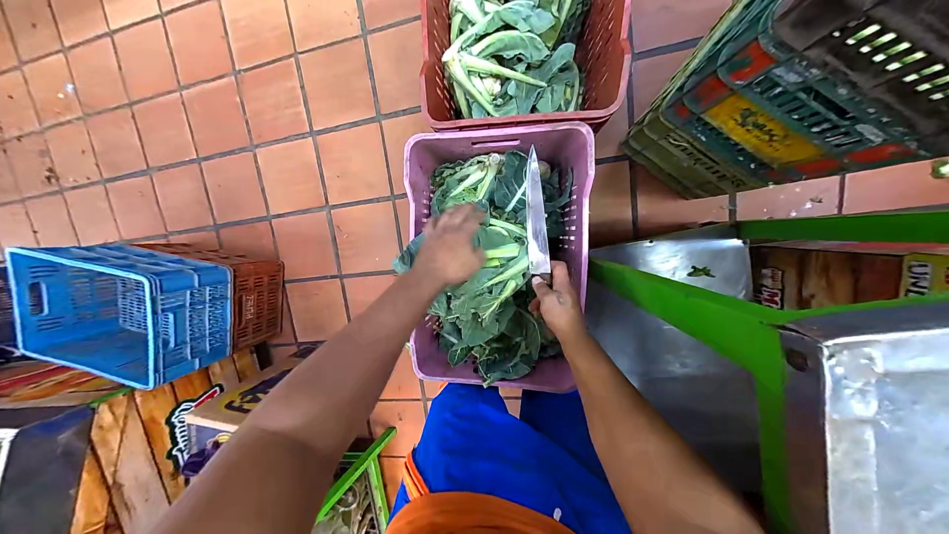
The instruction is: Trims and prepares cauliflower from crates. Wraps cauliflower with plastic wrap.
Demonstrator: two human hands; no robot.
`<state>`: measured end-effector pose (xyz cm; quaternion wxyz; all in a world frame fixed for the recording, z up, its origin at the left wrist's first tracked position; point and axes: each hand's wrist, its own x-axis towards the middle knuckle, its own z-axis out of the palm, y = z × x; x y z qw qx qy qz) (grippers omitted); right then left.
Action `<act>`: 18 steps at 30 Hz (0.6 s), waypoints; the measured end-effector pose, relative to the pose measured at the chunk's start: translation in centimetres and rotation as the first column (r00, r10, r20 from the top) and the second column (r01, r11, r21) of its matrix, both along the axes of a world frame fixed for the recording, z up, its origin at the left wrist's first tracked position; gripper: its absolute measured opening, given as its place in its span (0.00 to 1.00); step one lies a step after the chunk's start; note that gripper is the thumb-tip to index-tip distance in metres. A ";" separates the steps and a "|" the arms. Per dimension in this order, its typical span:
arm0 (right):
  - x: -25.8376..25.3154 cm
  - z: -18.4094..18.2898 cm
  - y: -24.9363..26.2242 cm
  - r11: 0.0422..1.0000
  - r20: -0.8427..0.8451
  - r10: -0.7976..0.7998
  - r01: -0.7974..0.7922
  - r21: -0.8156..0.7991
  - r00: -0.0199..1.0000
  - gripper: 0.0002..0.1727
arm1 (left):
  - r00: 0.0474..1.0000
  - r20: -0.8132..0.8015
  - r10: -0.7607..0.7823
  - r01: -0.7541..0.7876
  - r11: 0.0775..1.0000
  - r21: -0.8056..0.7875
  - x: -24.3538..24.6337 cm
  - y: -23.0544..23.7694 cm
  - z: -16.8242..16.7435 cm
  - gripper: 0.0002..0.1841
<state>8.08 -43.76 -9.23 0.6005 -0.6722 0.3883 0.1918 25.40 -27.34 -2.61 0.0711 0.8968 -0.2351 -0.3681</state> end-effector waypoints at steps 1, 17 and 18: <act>-0.2 0.0 0.0 1.000 -0.012 -0.003 0.003 0.003 1.000 0.19 | 0.999 -0.035 -0.004 0.002 0.999 -0.037 -1.1 -1.3 -0.9 0.30; -6.5 7.9 2.9 0.724 -0.010 0.268 -0.208 -0.657 0.963 0.23 | 0.976 0.199 -0.085 0.138 0.954 -0.268 -8.4 -0.6 -8.6 0.23; -7.5 6.7 3.4 0.740 -0.166 0.314 -0.350 -0.574 0.935 0.23 | 0.974 0.205 -0.094 0.149 0.951 -0.270 -8.8 -0.4 -8.6 0.22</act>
